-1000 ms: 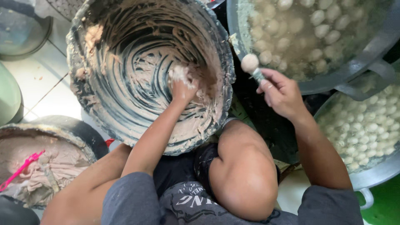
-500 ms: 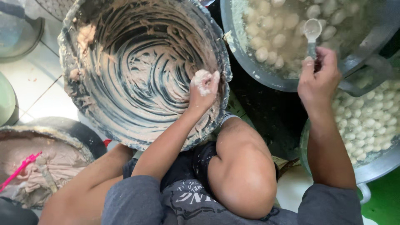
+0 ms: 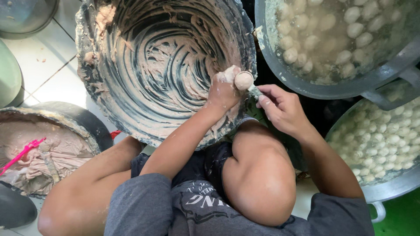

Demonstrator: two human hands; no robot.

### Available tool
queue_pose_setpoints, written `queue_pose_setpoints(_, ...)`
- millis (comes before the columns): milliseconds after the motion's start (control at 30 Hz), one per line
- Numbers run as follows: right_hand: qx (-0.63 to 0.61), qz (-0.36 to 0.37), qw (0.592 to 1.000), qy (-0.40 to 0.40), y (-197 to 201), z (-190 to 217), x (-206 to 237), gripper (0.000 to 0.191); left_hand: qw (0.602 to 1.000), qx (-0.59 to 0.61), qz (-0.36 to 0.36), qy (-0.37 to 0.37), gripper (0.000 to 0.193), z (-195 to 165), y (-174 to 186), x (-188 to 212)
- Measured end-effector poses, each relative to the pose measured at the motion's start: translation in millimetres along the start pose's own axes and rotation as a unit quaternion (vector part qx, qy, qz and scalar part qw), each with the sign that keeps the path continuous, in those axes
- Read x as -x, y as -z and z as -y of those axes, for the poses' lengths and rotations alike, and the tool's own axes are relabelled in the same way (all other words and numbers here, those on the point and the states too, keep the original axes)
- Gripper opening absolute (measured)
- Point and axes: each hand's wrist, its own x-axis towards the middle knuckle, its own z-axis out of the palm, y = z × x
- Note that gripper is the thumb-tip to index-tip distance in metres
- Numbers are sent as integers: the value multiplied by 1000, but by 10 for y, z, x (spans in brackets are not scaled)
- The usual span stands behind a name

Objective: The person sits on the floor and scoops batter from a large bowl with a small scoop, shapes the portion into a ball by hand, and drops it into a pan of water beside them, repeating the cycle. They occasionally reach into the bowl to gather more batter and once lift a handful of batter back into the bowl.

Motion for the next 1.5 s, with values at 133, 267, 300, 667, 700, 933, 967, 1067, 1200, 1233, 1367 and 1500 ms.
queue_pose_setpoints(133, -32, -53, 996, -66, 215, -135, -73, 30, 958, -247, -143, -10, 51, 333, -152, 52)
queue_pose_setpoints(267, 137, -230, 962, 55, 527, -244, -210, 27, 964, 42, -61, 254, 27, 392, -329, 219)
queue_pose_setpoints(300, 197, -252, 945, 72, 603, -261, -240, 27, 961, 54, -59, 263, 26, 366, -365, 253)
queue_pose_setpoints(667, 109, -309, 945, 14, 561, -125, -123, 15, 996, 21, -52, 66, 31, -30, -82, 62)
queue_pose_setpoints(700, 88, -258, 962, 15, 476, -98, -92, 17, 997, 16, -71, 7, 26, -78, -25, 36)
queue_pose_setpoints(933, 156, -74, 973, 156, -75, 55, 37, 28, 995, 81, -62, -5, 20, -205, 150, -23)
queue_pose_setpoints(967, 167, -70, 966, 185, -110, 46, 30, 28, 995, 64, -70, -21, 21, -196, 123, -9)
queue_pose_setpoints(1067, 14, -16, 1000, 18, -129, -37, -18, 27, 998, 19, -52, -24, 28, -136, 11, 40)
queue_pose_setpoints(1200, -50, -31, 998, -16, -7, -221, -38, 26, 989, -118, 59, 64, 46, 152, -25, -132)
queue_pose_setpoints(1233, -53, -54, 997, -11, 66, -266, -31, 27, 978, -176, 81, 78, 55, 263, 13, -236)
queue_pose_setpoints(1367, -2, -222, 975, -8, 447, -467, -7, 31, 937, -193, 221, 189, 63, 692, 247, -675)
queue_pose_setpoints(1500, 289, -313, 901, 88, 881, -658, 4, 34, 969, -180, 95, 140, 65, 680, 200, -652)
